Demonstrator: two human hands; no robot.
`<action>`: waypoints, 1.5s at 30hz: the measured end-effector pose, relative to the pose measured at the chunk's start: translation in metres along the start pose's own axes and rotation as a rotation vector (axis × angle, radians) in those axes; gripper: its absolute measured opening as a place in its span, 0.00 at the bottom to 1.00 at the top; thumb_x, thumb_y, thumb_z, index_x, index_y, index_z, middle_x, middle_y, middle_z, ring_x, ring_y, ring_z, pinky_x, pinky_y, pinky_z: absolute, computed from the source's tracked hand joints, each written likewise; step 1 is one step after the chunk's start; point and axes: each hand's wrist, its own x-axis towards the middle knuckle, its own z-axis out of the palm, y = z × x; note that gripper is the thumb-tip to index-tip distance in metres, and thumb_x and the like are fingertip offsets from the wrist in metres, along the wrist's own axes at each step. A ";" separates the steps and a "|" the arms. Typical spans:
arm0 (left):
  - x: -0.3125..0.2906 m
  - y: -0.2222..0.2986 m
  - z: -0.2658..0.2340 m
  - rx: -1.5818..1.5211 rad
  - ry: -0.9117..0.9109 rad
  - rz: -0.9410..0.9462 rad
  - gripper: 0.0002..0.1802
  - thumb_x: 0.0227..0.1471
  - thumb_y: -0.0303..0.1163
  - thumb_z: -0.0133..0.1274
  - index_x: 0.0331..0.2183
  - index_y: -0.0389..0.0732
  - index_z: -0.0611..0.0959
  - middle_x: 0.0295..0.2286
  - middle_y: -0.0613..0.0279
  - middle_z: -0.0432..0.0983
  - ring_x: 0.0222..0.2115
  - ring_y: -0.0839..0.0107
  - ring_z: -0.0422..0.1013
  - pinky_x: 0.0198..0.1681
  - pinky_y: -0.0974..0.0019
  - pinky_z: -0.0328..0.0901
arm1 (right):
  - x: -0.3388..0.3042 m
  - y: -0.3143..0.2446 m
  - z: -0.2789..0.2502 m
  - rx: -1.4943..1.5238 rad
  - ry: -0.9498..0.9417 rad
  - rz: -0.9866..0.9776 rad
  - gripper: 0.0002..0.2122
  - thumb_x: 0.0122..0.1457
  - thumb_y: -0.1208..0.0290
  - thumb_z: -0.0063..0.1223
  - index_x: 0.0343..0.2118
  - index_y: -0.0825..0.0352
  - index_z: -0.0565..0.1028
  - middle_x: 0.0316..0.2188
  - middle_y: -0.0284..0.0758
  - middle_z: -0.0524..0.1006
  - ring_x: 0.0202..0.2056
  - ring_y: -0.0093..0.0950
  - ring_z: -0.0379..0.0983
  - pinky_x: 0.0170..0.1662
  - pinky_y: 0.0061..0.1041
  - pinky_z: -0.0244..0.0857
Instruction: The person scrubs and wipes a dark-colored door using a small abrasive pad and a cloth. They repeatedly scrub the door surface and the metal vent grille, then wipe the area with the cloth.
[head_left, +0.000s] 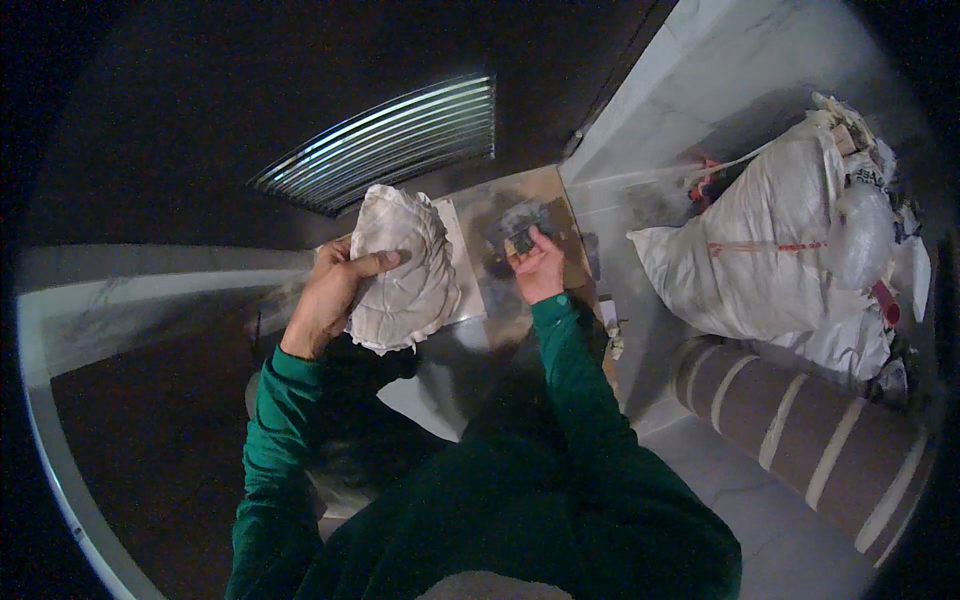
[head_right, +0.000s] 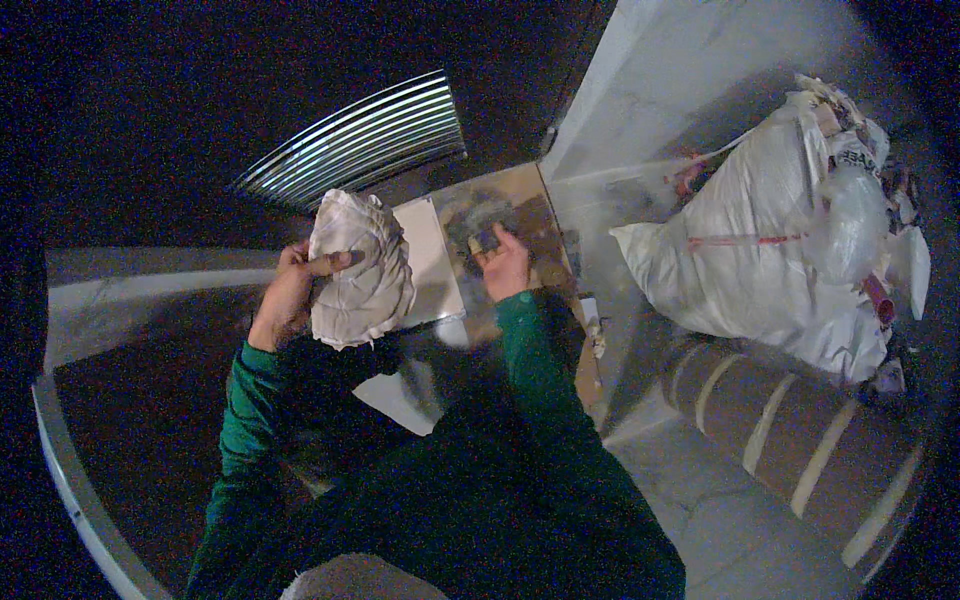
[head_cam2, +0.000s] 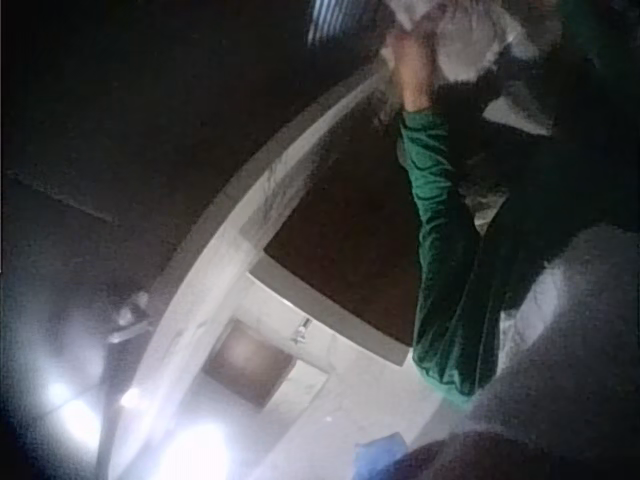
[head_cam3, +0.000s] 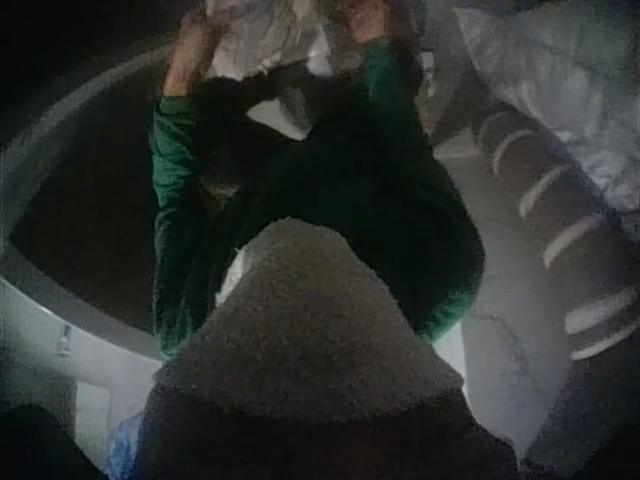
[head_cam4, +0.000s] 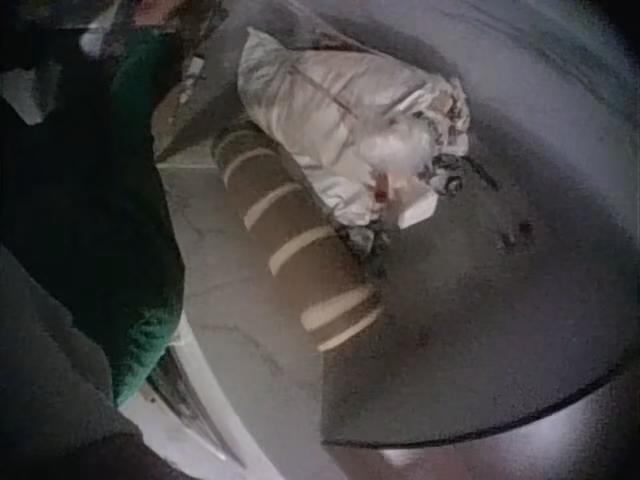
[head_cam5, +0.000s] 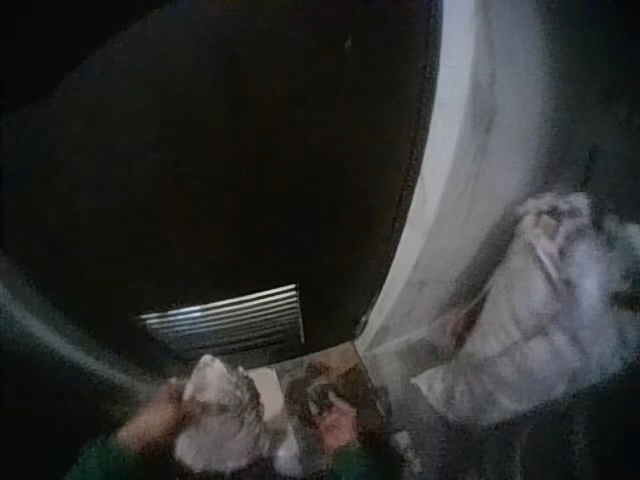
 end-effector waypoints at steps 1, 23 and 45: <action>0.002 0.001 0.000 0.016 0.016 0.012 0.18 0.49 0.21 0.59 0.43 0.26 0.80 0.39 0.48 0.81 0.37 0.63 0.79 0.44 0.61 0.74 | 0.011 -0.006 0.004 0.092 0.013 -0.021 0.08 0.60 0.66 0.57 0.39 0.62 0.75 0.39 0.33 0.78 0.39 0.30 0.75 0.47 0.34 0.68; -0.008 0.001 0.007 0.055 0.145 0.118 0.18 0.46 0.20 0.59 0.42 0.26 0.80 0.37 0.53 0.82 0.34 0.67 0.78 0.45 0.64 0.71 | 0.142 -0.023 0.140 0.150 0.274 -0.107 0.10 0.62 0.57 0.35 0.37 0.42 0.73 0.30 0.21 0.71 0.31 0.24 0.66 0.44 0.29 0.58; -0.011 -0.003 0.009 0.118 0.243 0.023 0.30 0.44 0.28 0.65 0.47 0.32 0.70 0.38 0.57 0.76 0.38 0.65 0.74 0.47 0.60 0.69 | 0.192 0.009 -0.015 0.277 0.368 -0.036 0.28 0.63 0.51 0.31 0.67 0.48 0.56 0.67 0.32 0.56 0.59 0.37 0.63 0.59 0.41 0.59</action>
